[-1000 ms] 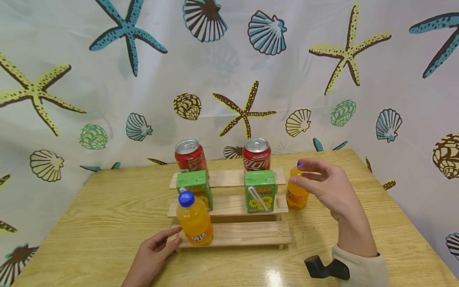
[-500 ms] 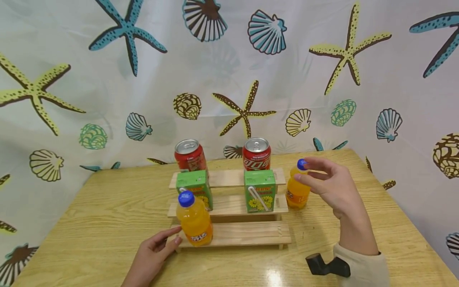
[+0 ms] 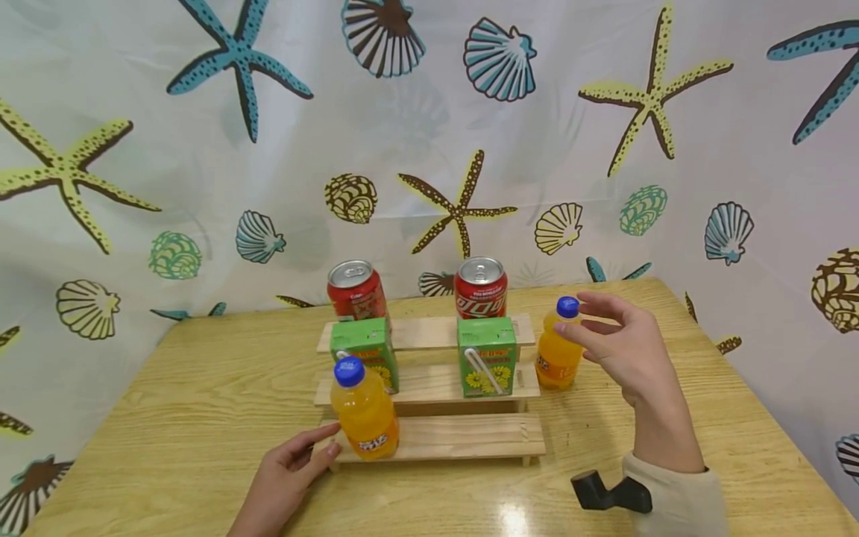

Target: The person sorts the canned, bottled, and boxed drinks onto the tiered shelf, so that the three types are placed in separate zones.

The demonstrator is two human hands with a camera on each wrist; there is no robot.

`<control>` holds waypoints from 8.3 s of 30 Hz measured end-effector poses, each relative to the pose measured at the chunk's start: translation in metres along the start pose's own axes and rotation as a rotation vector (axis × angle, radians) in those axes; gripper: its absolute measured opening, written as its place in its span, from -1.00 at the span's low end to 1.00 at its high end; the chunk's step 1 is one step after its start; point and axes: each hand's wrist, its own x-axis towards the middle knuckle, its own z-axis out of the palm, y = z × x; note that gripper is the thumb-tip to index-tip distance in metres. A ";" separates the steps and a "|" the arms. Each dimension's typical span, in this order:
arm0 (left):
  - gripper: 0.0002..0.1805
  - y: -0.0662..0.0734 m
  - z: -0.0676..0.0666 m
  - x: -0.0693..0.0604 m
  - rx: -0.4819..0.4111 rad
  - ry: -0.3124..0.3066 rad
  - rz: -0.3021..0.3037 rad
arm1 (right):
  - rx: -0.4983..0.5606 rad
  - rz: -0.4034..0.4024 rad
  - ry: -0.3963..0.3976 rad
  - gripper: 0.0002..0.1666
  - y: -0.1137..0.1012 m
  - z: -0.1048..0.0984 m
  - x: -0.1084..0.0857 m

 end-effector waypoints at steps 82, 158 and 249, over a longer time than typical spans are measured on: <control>-0.59 0.001 -0.001 -0.002 -0.029 -0.011 -0.003 | -0.027 0.151 -0.013 0.07 0.031 0.015 0.029; -0.58 -0.002 0.001 -0.001 -0.041 -0.012 0.004 | -0.047 0.026 -0.058 -0.06 0.060 0.024 0.043; -0.60 0.002 0.001 0.001 -0.002 0.006 0.005 | -0.195 -0.166 -0.313 -0.19 0.031 -0.029 0.008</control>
